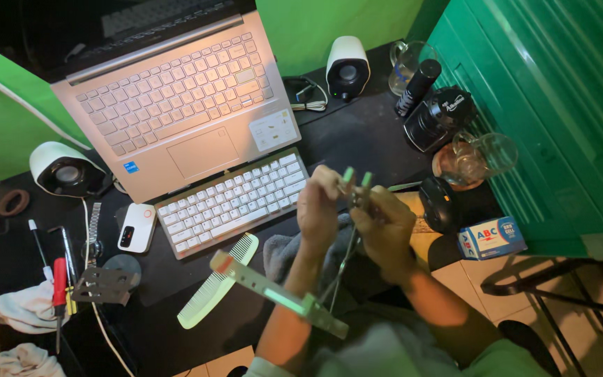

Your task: The person assembles a silver metal laptop stand on a desk, then places a laptop on it. They then move the laptop to a bed and return to the desk to assemble a black plastic laptop cooling stand with fans, using a screwdriver to secure the components.

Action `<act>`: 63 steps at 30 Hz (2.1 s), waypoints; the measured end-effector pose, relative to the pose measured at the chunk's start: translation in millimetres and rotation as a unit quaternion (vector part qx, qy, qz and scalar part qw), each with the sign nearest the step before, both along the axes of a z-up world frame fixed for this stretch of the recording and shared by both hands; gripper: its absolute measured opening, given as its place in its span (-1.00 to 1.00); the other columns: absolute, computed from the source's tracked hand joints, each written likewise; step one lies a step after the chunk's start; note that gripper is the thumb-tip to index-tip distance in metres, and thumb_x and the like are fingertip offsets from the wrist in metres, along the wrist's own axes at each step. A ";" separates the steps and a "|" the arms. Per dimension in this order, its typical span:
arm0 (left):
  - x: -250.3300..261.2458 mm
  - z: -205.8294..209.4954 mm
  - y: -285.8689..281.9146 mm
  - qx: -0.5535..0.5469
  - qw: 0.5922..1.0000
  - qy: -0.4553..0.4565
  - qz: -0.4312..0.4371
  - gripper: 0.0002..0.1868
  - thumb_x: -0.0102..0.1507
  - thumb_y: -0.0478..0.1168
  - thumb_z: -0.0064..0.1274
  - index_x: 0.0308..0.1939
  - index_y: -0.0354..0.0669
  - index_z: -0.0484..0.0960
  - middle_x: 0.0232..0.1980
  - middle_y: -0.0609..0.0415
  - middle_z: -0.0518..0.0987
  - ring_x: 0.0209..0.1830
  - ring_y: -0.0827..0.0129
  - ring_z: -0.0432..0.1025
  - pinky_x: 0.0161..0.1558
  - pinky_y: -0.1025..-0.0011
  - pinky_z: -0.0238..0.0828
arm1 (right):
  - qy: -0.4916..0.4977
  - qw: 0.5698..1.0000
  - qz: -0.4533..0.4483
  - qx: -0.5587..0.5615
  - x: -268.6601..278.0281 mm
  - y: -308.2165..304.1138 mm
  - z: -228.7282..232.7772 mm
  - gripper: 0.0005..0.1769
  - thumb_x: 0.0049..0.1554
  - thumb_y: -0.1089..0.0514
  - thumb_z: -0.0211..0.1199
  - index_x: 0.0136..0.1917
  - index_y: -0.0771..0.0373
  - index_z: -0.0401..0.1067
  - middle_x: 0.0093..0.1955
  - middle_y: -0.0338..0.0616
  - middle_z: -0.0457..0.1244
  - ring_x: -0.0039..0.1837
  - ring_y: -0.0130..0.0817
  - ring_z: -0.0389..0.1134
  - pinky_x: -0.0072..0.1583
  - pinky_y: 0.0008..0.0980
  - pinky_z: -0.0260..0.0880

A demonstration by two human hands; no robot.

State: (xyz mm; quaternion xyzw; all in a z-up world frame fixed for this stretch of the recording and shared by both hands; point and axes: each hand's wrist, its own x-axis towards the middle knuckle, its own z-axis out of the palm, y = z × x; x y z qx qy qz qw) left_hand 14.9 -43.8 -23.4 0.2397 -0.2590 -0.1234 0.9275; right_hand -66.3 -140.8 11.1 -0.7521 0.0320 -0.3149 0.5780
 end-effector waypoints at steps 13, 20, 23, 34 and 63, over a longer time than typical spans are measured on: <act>10.9 4.6 4.3 0.149 0.979 0.094 0.106 -0.65 0.51 -0.07 -0.15 0.27 -0.19 0.39 -0.16 0.15 0.40 -0.25 0.51 0.32 -0.18 0.49 0.34 | -0.067 0.993 -0.059 0.078 5.7 8.3 -13.7 -0.92 0.22 0.38 0.21 0.00 0.31 0.41 -0.09 -0.29 0.24 -0.14 -0.61 0.21 -0.10 -0.59 0.22; 17.5 -5.6 7.5 0.043 0.988 0.085 0.121 -0.63 0.54 -0.03 -0.14 0.30 -0.18 0.36 -0.16 0.15 0.37 -0.21 0.52 0.25 -0.17 0.46 0.30 | -0.117 0.979 0.134 0.097 5.6 -5.6 -5.6 -0.66 0.28 -0.03 0.29 -0.10 0.24 0.29 -0.15 -0.22 0.23 -0.12 -0.42 0.25 -0.03 -0.44 0.30; 19.2 -9.6 12.1 0.038 0.988 0.099 0.110 -0.63 0.53 -0.05 -0.11 0.31 -0.18 0.35 -0.15 0.16 0.36 -0.23 0.54 0.22 -0.19 0.48 0.27 | -0.006 0.977 0.214 -0.013 10.8 -30.8 2.1 -0.57 0.30 -0.17 0.24 -0.11 0.26 0.39 -0.12 -0.16 0.26 -0.07 -0.37 0.30 0.01 -0.41 0.31; 19.2 -32.4 6.3 0.018 0.995 0.085 0.046 -0.61 0.51 -0.08 -0.04 0.34 -0.15 0.38 -0.06 0.15 0.42 -0.20 0.55 0.25 -0.20 0.49 0.25 | 0.161 0.944 0.244 -0.152 9.1 -66.4 -3.7 -0.24 0.23 -0.48 0.08 -0.01 0.32 0.52 -0.13 -0.15 0.37 -0.08 -0.38 0.45 -0.05 -0.44 0.42; 12.8 -36.6 10.5 0.025 0.998 0.058 0.012 -0.59 0.49 -0.06 0.02 0.34 -0.17 0.39 0.01 0.14 0.45 -0.15 0.55 0.25 -0.14 0.47 0.27 | 0.205 0.912 0.255 -0.246 9.7 -65.4 14.3 -0.72 -0.10 0.09 0.19 -0.13 0.24 0.53 -0.16 -0.13 0.38 -0.11 -0.26 0.44 -0.05 -0.30 0.42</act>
